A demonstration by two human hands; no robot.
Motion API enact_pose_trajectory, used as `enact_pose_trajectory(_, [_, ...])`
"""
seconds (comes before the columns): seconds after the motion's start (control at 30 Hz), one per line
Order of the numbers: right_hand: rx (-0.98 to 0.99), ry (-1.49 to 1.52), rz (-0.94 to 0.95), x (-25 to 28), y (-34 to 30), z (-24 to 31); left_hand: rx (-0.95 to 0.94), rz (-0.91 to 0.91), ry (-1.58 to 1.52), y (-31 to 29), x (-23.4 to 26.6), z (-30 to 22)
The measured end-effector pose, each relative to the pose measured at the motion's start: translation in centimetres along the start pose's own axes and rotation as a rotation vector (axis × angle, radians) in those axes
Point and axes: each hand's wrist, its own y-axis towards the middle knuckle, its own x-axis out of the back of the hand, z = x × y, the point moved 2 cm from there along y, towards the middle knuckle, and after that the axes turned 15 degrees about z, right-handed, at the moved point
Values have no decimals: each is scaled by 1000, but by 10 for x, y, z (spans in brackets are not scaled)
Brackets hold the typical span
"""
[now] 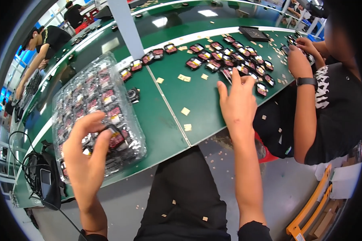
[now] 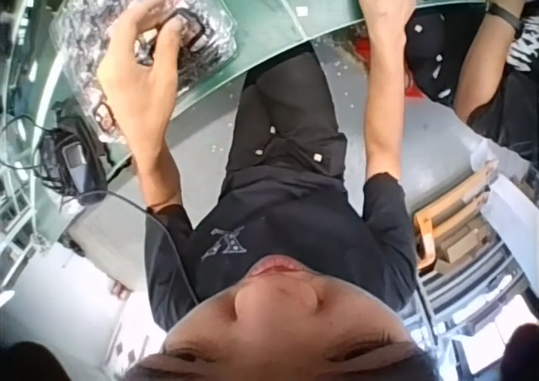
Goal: Assembling small electronic modules, such as health sensors or smartwatches, by inserting components into a casing using a precision tool on an assembly line.
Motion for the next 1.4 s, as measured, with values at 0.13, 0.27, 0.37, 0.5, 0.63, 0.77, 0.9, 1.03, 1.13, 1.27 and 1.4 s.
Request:
enact_pose_trajectory(0.13, [-11, -5, 20, -5, 1, 7, -57, 25, 259, 4, -6, 17])
enact_pose_trajectory(0.27, [19, 69, 13, -5, -3, 5, -116, 46, 283, 4, -12, 23])
enact_pose_trajectory(0.37, [53, 79, 42, -4, -6, 10, -182, 66, 381, 1, -10, 24])
enact_pose_trajectory(0.5, [118, 95, 103, 2, -22, 18, -163, 163, 466, -1, -7, 16])
enact_pose_trajectory(0.63, [243, 159, 101, 7, -47, 38, -195, 197, 545, -3, -5, 15])
enact_pose_trajectory(0.77, [341, 222, 163, 7, -63, 52, -197, 217, 621, -3, -2, 8])
enact_pose_trajectory(0.9, [522, 336, 306, 9, -66, 54, -223, 67, 502, -6, -1, -6])
enact_pose_trajectory(1.03, [690, 608, 268, 14, -76, 59, -416, -3, 253, -50, -5, -16])
enact_pose_trajectory(1.13, [780, 908, 333, 27, -93, 69, -272, 69, -286, -69, -32, -7])
enact_pose_trajectory(1.27, [1057, 1018, 446, 36, -118, 79, 198, 223, -1348, -94, -68, 2])
enact_pose_trajectory(1.4, [1062, 1037, 593, 37, -127, 80, 175, 376, -1390, -110, -80, 28])
